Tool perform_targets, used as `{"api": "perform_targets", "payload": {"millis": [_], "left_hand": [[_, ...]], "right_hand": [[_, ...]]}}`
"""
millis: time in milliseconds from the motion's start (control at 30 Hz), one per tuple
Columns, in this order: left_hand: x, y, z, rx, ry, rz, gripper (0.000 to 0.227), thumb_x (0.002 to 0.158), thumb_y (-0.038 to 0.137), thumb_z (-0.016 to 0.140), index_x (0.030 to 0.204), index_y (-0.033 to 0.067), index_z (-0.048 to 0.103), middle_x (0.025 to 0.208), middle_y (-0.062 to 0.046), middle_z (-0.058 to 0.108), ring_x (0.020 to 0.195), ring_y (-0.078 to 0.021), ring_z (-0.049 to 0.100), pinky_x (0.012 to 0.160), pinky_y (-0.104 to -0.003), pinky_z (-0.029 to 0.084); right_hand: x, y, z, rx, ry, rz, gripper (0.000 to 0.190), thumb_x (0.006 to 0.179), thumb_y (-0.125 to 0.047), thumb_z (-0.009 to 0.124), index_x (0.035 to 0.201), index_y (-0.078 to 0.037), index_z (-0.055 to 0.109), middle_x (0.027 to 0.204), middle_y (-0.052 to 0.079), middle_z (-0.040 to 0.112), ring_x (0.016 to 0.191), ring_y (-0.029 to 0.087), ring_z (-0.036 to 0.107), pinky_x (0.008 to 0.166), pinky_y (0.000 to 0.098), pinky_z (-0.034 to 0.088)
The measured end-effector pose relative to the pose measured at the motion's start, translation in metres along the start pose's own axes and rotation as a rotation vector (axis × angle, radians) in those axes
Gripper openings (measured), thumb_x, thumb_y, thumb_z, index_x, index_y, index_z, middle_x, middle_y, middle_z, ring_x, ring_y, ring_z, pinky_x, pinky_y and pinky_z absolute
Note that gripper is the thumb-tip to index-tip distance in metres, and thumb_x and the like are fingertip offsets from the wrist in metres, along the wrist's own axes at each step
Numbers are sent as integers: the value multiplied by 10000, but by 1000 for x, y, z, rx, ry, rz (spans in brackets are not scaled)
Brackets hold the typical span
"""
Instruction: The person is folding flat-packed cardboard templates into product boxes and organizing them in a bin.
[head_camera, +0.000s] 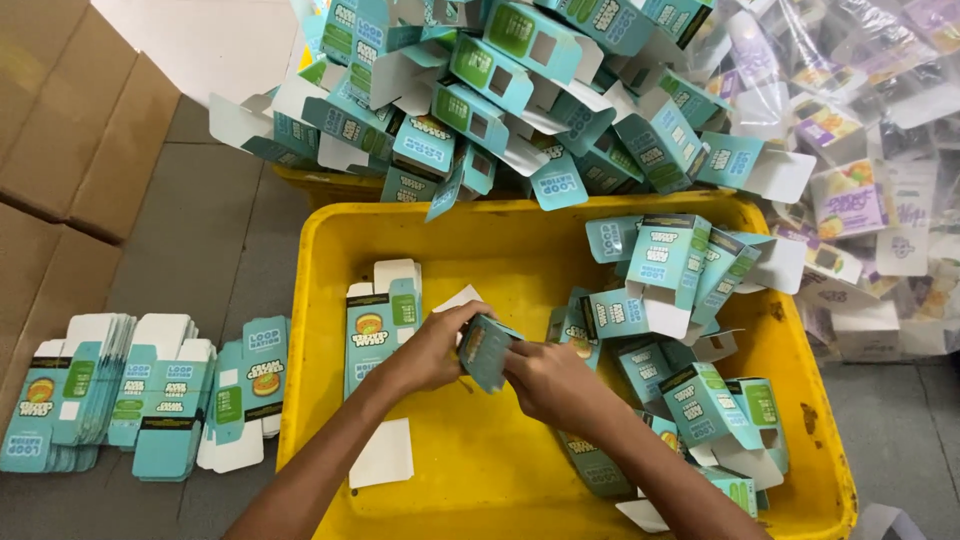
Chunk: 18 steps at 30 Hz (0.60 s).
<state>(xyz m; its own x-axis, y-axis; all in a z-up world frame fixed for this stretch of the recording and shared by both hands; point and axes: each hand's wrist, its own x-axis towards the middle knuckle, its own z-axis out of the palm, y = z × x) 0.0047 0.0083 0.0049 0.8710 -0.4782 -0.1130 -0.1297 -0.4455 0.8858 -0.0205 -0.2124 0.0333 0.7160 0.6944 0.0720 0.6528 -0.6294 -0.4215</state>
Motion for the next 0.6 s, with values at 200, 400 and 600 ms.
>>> {"api": "perform_targets", "payload": {"millis": [200,400,600], "left_hand": [[6,-19,4,-95,79,82,680,711,-91,794,1285,203,575,998,-151,700,866,-287,680,777,-402,561],[1,-5,7,-41,110,76,732,676,-198,772,1295,144,581,1044,-217,699,929,-411,708,810,-413,578],[1,-1,11,-22,93,41,729,680,-163,809,1305,155,609,1041,-198,697,891,-389,702,794,-407,578]], "right_hand": [[-1,-18,-14,157,245,-3,404,904,-7,595,1261,-121,748,1199,151,759,815,343,787,632,398,657],[1,-26,-10,86,97,73,304,932,-12,601,1187,-64,758,1100,209,773,814,363,796,678,429,658],[0,-19,10,-69,-38,161,226,902,-8,638,1076,-77,765,961,139,792,742,307,788,654,379,643]]}}
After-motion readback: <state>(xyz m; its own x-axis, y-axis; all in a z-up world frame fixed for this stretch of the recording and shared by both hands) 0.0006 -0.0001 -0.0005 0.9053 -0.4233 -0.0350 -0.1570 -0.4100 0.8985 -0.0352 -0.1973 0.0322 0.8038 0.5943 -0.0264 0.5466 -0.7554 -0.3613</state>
